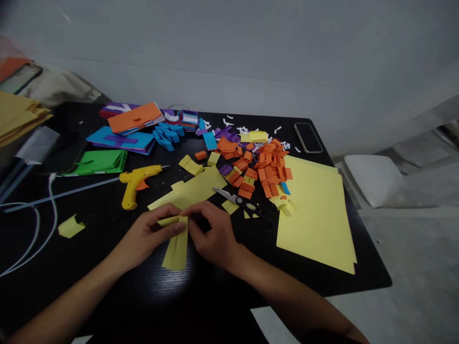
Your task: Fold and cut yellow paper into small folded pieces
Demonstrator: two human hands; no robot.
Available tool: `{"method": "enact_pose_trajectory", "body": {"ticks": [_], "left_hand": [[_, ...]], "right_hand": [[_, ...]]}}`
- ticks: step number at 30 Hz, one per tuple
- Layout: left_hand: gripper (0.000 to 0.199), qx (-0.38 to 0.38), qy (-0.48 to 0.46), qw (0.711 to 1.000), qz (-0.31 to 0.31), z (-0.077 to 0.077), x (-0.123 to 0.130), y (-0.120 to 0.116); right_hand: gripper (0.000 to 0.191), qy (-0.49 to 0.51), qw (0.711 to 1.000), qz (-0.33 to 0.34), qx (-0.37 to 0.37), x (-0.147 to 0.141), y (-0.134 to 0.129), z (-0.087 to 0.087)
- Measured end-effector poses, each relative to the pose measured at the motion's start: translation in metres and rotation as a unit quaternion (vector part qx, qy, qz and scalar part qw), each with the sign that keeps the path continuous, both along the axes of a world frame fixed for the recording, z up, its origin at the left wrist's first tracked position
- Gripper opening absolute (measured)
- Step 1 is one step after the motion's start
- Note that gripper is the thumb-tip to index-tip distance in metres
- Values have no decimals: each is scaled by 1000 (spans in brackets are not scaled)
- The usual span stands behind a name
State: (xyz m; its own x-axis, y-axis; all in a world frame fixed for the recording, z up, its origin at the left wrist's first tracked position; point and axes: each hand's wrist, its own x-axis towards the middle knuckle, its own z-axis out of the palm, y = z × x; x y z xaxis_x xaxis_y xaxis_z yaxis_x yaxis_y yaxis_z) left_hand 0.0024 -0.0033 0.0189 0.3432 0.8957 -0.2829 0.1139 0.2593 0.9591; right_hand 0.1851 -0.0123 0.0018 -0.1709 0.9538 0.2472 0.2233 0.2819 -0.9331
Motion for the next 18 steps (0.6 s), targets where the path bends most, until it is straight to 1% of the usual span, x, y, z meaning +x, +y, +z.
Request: {"method": "enact_pose_trajectory", "body": {"ticks": [6,11,15,18], "left_hand": [[25,0,2,1000,18,-2,0,-2],[28,4,-2,1000,25,-2,-1,-1],[30,-49,-25,998,13,-3,-2,0],[30,-85,-39,996,11,-4,-3,1]], "right_hand": [[13,11,999,-12,-31,0,1,2],[10,40,997,-8,-65,1,3,4],[8,57,992,-16,-107,2,5,4],[8,103,981,-7,-165,1,7,2]]}}
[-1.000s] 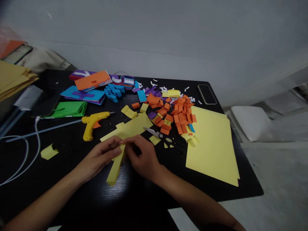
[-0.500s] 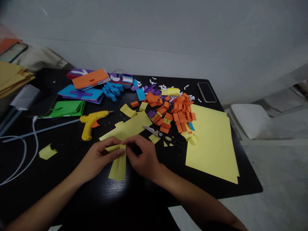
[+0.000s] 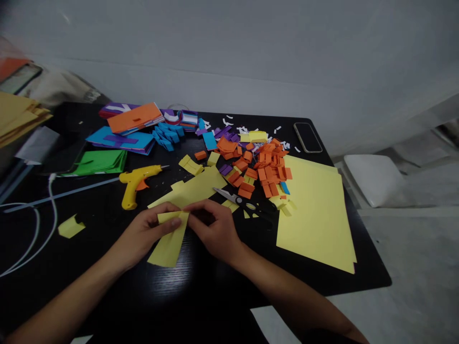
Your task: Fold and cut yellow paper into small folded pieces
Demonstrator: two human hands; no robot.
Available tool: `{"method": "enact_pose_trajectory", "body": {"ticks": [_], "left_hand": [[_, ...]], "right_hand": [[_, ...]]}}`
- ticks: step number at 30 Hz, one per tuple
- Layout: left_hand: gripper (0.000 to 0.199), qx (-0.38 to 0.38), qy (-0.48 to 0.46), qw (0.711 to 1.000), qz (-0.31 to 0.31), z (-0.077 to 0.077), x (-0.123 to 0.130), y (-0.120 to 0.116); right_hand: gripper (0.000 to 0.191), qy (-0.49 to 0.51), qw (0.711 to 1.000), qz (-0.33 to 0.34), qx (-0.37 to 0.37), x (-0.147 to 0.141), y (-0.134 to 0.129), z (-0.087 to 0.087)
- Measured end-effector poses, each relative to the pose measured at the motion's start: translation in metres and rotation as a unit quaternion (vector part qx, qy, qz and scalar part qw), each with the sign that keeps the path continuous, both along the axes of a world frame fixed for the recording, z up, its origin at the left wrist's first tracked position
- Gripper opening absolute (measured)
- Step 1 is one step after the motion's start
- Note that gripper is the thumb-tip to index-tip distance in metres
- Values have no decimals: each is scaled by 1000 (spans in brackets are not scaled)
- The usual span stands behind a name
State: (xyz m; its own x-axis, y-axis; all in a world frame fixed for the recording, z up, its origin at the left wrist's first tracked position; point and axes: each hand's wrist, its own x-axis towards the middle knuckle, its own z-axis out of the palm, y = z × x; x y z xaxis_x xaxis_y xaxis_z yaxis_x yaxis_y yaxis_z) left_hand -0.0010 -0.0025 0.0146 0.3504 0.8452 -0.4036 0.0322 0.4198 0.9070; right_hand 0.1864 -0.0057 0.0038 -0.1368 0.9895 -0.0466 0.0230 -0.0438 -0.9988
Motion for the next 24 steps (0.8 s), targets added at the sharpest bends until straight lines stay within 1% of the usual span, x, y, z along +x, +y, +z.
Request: {"method": "enact_pose_trajectory", "body": {"ticks": [3,6,8,10,12,14,16,18,20,22,24], "left_hand": [[32,-44,-29,999,14,-1,-1,1],[27,-75,-81,993,44,-3,-3,2],[21,-58,-117,990,57,-6,-6,2],[31,-22,-152,987,50,-9,-7,2],[43,23,-160,986,36,-10,-7,0],[50,72,-116,990,32,-9,-3,-4],[54,123,-27,990,67,-9,3,-7],[53,180,69,976,102,-11,9,-9],[47,216,139,960,112,-14,11,-11],[36,221,138,959,115,-17,11,-11],[28,214,95,965,115,-18,9,-11]], "right_hand": [[13,62,996,23,-62,-1,3,-3],[20,77,992,18,-99,0,7,-6],[25,76,991,2,-114,1,10,-9],[29,76,989,-15,-127,2,12,-12],[32,79,987,-33,-136,3,14,-14],[34,86,985,-41,-142,2,13,-14],[32,87,986,-42,-138,0,11,-13],[27,75,989,-48,-119,-3,8,-12],[24,82,989,-50,-111,-6,5,-12],[26,113,985,-42,-124,-8,2,-11],[28,129,982,-38,-131,-9,1,-12]]}}
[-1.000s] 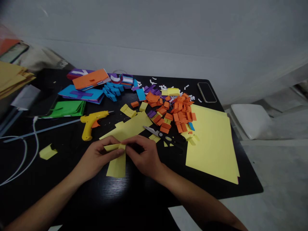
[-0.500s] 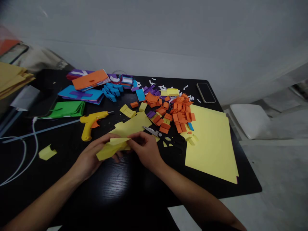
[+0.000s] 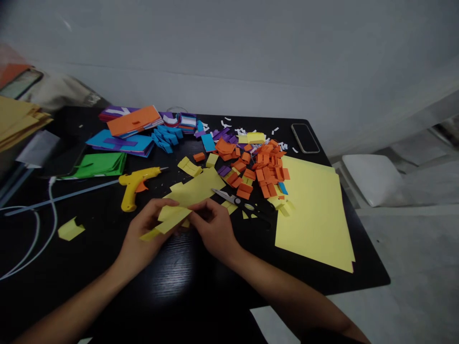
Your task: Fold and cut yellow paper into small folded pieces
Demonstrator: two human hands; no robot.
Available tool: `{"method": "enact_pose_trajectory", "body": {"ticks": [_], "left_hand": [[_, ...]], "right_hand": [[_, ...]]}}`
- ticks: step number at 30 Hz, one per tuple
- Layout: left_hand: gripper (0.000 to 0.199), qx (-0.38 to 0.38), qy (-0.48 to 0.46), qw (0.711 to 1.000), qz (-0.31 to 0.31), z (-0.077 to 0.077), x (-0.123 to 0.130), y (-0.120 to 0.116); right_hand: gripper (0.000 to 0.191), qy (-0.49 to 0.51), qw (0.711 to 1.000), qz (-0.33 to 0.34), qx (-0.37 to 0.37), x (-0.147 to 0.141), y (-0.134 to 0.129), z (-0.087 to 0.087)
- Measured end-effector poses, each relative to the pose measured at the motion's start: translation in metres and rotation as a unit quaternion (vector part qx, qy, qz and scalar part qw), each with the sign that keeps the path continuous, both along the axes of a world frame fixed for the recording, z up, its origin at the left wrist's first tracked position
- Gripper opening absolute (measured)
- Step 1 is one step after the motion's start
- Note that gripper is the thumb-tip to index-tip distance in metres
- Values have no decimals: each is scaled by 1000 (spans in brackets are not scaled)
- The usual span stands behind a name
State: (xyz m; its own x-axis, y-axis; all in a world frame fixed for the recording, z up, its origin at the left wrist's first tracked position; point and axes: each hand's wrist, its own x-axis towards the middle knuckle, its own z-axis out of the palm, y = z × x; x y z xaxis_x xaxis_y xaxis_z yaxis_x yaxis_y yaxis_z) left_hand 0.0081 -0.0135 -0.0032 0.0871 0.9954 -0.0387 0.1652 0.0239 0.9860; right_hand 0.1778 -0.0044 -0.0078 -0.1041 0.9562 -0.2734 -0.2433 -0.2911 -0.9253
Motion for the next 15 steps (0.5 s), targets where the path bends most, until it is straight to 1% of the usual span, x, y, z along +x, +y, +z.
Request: {"method": "enact_pose_trajectory", "body": {"ticks": [3,6,9,12,15], "left_hand": [[24,8,-34,999,-16,3,-3,0],[24,28,-7,999,-22,5,-5,-1],[26,45,28,998,-35,4,-8,-1],[27,44,23,997,-53,2,-11,0],[31,62,26,993,-98,3,-15,2]], "right_hand": [[26,-21,1000,-4,20,1,1,-1],[24,-39,999,0,36,3,2,-3],[24,-30,999,12,36,4,4,-5],[22,-20,998,17,48,5,5,-4],[15,-29,997,19,64,5,6,-2]]}}
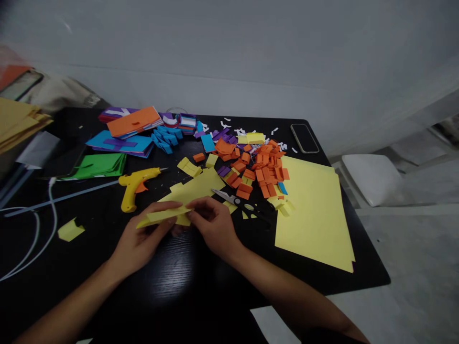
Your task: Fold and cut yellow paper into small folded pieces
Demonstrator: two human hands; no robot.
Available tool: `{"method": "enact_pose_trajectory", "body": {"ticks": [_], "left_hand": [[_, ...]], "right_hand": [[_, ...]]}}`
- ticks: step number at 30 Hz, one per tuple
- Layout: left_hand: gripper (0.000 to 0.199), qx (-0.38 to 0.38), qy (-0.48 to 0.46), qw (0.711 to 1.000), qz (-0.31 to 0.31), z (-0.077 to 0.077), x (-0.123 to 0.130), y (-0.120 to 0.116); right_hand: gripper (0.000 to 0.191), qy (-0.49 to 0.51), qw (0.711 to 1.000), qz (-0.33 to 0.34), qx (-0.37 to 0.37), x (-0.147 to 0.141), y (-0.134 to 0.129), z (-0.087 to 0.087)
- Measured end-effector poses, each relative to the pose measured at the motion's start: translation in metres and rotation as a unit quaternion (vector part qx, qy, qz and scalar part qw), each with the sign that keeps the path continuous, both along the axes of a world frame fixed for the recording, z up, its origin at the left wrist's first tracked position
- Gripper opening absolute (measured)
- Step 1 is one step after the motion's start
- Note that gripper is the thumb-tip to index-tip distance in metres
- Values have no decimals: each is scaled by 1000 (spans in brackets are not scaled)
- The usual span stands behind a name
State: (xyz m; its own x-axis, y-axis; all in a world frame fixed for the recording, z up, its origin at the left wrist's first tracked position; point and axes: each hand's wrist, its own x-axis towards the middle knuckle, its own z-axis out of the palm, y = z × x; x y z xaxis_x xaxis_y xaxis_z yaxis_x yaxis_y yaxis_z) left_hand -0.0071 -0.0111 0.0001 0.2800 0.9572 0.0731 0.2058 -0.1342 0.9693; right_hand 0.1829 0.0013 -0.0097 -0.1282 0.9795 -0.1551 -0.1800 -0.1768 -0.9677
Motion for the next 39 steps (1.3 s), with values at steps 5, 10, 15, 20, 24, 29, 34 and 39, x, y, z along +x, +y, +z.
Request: {"method": "enact_pose_trajectory", "body": {"ticks": [5,10,15,20,24,29,34,39], "left_hand": [[56,110,80,987,-80,4,-8,4],[62,125,101,982,-95,5,-10,5],[57,149,112,976,-112,5,-12,6],[55,148,97,976,-127,4,-16,9],[46,94,62,988,-110,8,-20,11],[27,15,14,1000,-14,10,-15,8],[20,-33,-34,996,70,6,0,3],[11,-33,-27,999,31,14,2,4]], "right_hand": [[10,-2,1000,-6,-12,2,1,1],[15,18,999,-8,-42,4,0,3],[17,13,999,-8,-44,5,-1,6],[14,-13,1000,-4,-22,7,-1,8],[13,-52,998,-7,31,7,-3,10],[12,-101,990,-14,99,3,-9,13],[12,-92,990,-1,103,0,-15,11],[10,-152,974,-8,168,2,-15,10]]}}
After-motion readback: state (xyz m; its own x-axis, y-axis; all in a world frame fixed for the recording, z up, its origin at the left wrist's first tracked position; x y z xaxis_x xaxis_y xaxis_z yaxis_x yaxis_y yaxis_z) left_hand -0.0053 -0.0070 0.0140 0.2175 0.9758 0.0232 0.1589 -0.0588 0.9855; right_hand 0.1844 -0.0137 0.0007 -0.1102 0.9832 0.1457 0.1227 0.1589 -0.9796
